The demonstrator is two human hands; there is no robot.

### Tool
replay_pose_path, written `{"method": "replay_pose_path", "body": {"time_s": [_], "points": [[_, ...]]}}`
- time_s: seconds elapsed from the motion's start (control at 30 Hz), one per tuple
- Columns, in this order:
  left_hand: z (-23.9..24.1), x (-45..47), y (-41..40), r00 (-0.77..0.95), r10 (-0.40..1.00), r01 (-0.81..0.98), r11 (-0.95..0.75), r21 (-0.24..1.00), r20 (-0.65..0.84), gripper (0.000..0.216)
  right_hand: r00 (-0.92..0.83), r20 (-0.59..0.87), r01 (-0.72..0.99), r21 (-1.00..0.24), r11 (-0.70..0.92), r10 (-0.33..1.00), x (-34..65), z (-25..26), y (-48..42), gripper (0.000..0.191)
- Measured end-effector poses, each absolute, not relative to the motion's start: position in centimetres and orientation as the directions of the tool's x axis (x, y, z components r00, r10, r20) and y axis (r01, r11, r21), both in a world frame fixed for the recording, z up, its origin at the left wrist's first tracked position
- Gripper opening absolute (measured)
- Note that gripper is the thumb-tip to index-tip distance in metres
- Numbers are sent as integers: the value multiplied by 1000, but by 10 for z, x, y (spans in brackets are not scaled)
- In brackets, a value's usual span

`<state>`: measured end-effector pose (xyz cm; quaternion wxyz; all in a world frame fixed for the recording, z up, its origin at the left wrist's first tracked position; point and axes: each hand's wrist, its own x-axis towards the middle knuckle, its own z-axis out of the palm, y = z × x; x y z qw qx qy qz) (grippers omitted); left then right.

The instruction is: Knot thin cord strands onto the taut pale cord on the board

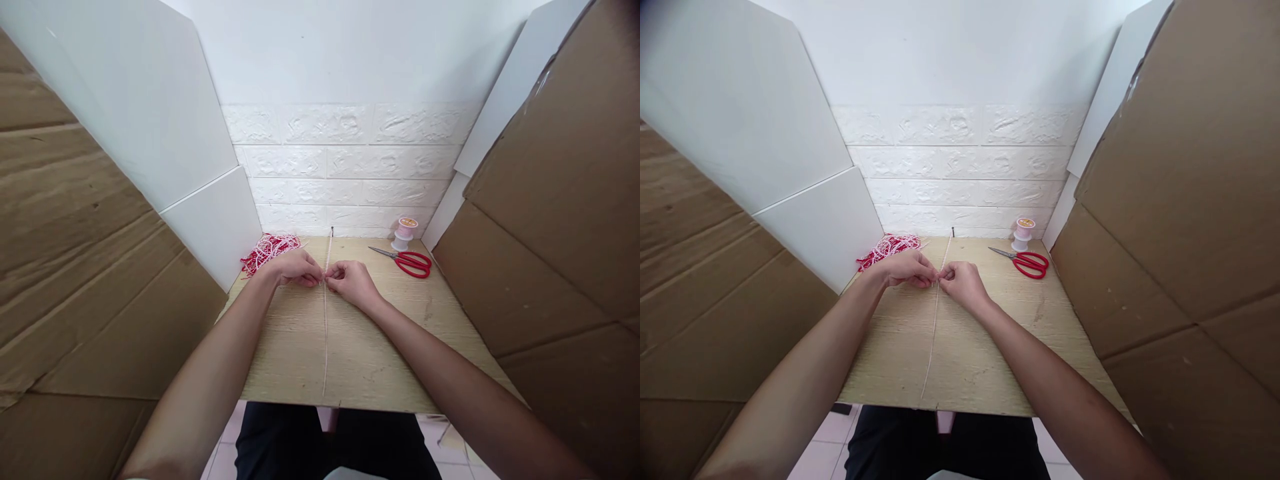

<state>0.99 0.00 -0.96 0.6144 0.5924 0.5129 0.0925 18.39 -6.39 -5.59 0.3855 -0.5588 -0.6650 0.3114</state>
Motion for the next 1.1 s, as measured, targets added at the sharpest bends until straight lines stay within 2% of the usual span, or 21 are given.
{"method": "replay_pose_path", "body": {"time_s": [0.17,0.3,0.4,0.5,0.57,0.67,0.87,1.1], "points": [[-9,10,0,467,716,500,270,823,-519,29,-75,151,499,-850,168,986,183,-55,-63,6],[-8,10,-1,454,720,581,208,787,-525,28,-66,101,418,-900,120,993,185,-58,-62,10],[-6,8,-1,459,740,652,95,752,-492,26,-66,53,336,-939,73,996,186,-62,-60,13],[-2,7,-3,506,779,657,-71,750,-369,29,-62,28,311,-949,46,998,186,-64,-59,12],[1,6,-5,561,762,649,-161,744,-324,29,-59,26,322,-946,44,998,187,-64,-59,11],[4,6,-7,620,709,652,-227,724,-336,27,-71,39,339,-939,61,997,187,-63,-60,7],[-2,9,-6,632,702,629,-216,747,-329,24,-80,37,332,-941,62,996,188,-64,-60,7],[-11,7,-1,579,692,690,-135,711,-431,26,-110,23,234,-971,49,994,189,-68,-57,7]]}}
